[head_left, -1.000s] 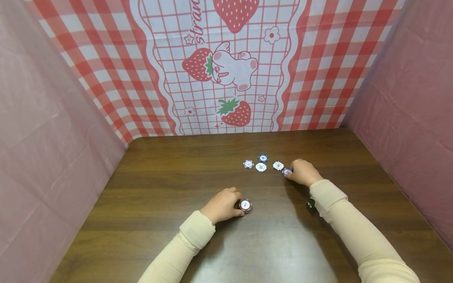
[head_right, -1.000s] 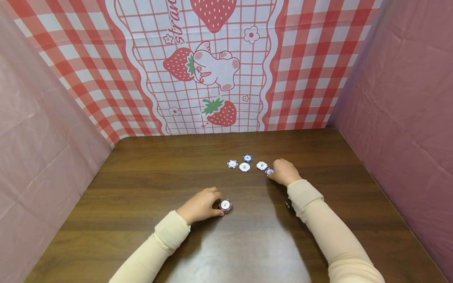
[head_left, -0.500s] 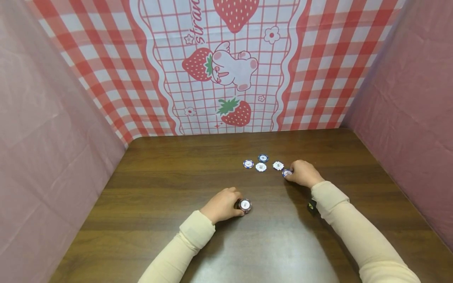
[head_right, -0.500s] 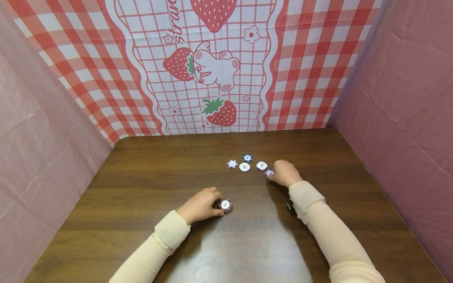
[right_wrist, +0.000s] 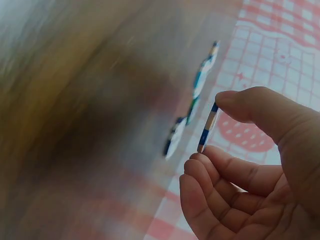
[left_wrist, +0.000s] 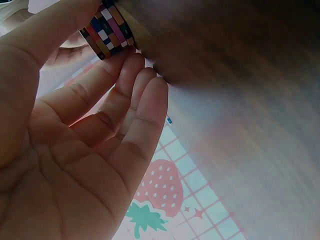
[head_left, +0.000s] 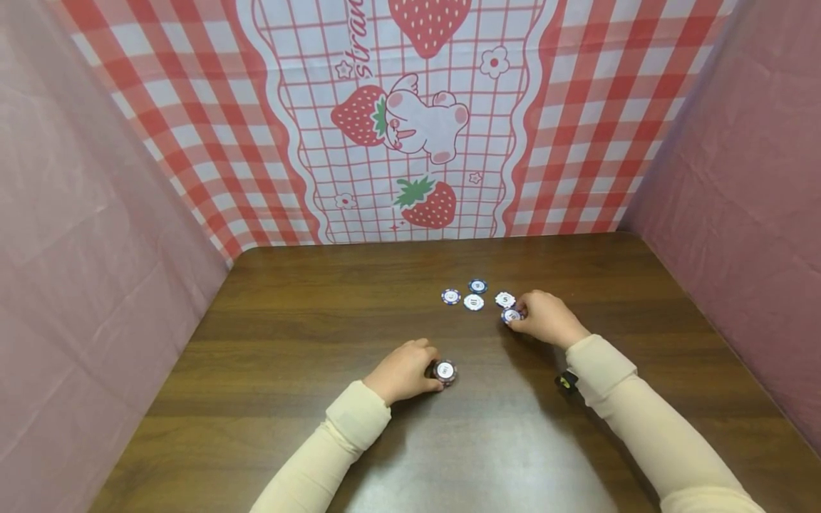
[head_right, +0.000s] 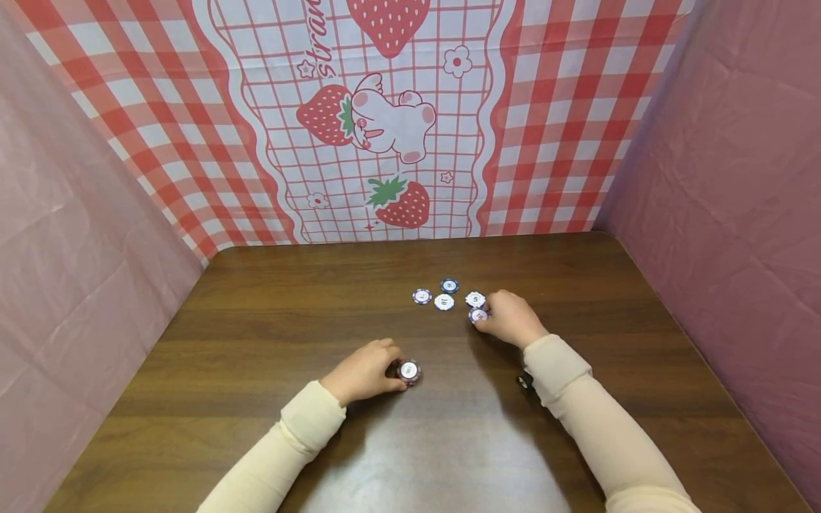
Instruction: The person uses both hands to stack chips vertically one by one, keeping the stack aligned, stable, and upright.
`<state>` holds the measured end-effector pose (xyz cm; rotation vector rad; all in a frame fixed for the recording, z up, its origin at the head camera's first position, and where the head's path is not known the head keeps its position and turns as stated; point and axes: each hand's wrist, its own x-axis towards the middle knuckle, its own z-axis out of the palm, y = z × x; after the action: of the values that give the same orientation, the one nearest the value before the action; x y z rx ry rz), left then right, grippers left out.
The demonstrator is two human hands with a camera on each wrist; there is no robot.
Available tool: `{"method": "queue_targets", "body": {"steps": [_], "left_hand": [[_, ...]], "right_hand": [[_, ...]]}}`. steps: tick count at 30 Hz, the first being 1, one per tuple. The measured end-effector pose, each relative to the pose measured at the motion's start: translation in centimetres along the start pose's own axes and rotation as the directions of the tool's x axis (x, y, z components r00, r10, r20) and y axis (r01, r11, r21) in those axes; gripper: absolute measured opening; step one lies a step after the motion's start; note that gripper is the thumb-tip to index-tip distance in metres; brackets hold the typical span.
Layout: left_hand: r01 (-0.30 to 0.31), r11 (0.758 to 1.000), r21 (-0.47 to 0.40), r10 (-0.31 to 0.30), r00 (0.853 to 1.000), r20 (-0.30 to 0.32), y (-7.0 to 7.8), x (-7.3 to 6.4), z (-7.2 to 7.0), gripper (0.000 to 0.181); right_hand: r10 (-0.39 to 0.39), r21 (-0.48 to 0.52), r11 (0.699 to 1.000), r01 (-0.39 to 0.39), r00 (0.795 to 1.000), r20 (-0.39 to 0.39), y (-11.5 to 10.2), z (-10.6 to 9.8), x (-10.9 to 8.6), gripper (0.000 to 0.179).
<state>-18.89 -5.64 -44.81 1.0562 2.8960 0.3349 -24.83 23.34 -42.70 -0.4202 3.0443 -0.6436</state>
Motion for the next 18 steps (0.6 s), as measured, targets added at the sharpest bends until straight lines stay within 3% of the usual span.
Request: {"method": "queue_targets", "body": {"steps": [18], "left_hand": [[-0.003,1.0,0.006,0.004,1.0,-0.008,0.0,0.0,0.0,0.03]], "right_hand": [[-0.202,-0.017,0.979,0.202,0.979,-0.028,-5.4,0.9,-2.4,0.027]]}}
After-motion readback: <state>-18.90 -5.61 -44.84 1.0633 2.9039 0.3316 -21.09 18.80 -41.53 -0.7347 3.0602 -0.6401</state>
